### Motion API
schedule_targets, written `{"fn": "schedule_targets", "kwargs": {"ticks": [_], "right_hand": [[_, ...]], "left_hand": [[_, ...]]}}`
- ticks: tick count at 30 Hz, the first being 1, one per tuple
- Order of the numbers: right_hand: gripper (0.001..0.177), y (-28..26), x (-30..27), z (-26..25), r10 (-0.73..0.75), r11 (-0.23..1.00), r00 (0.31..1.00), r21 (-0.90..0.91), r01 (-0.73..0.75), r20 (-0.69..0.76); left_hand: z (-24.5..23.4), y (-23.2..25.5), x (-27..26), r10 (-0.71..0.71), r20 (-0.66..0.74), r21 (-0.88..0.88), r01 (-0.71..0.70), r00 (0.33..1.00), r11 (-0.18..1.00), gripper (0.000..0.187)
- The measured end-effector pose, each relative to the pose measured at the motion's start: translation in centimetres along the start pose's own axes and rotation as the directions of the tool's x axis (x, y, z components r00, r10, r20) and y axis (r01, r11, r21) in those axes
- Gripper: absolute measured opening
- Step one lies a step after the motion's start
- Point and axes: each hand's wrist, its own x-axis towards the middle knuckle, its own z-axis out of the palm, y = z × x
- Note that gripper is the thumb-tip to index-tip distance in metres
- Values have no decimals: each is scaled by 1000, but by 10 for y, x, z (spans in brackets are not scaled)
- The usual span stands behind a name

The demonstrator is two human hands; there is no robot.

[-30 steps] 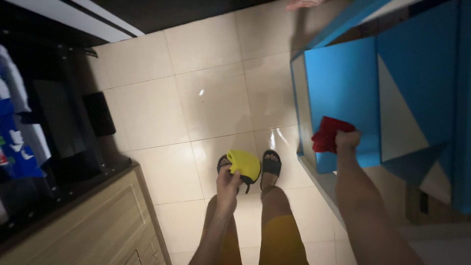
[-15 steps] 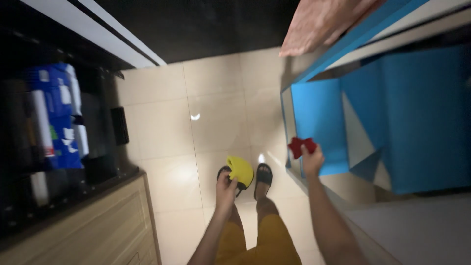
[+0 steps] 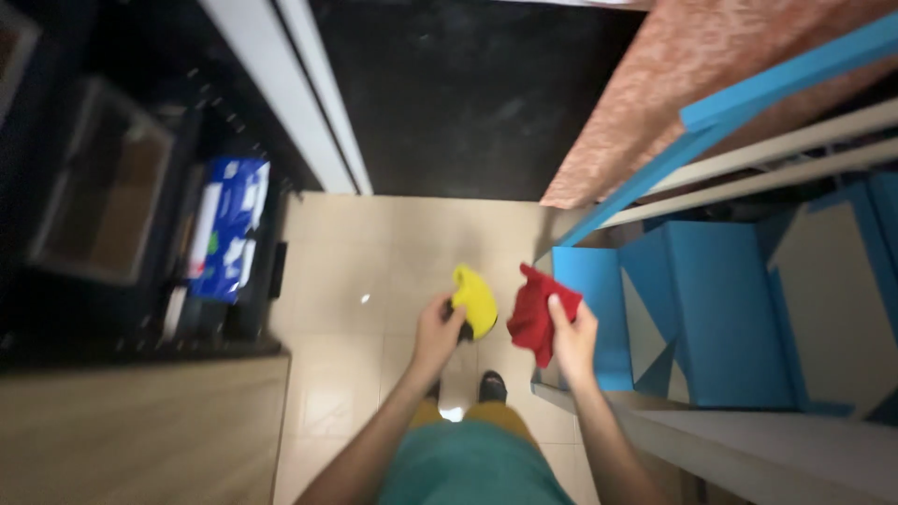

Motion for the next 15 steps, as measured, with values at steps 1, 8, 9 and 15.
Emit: {"fn": "schedule_targets", "kwargs": {"ticks": [1,8,9,15], "right_hand": [[26,-13,0,5,-55,998,997,4,55,46],[26,-84,-3,55,-103,993,951,80,83,290],[26,-90,-5,61,-64,993,939,113,28,337],[25,-122,-33,92,-190,981,797,140,133,573]], "left_hand": [[0,9,2,54,-21,-24,-55,998,998,33],[-2,105,-52,183,-244,226,-128,953,966,36],[0,117,-64,183,-293,302,-91,938,949,39],[0,134,-117,308,-422,313,-181,853,932,29]]}}
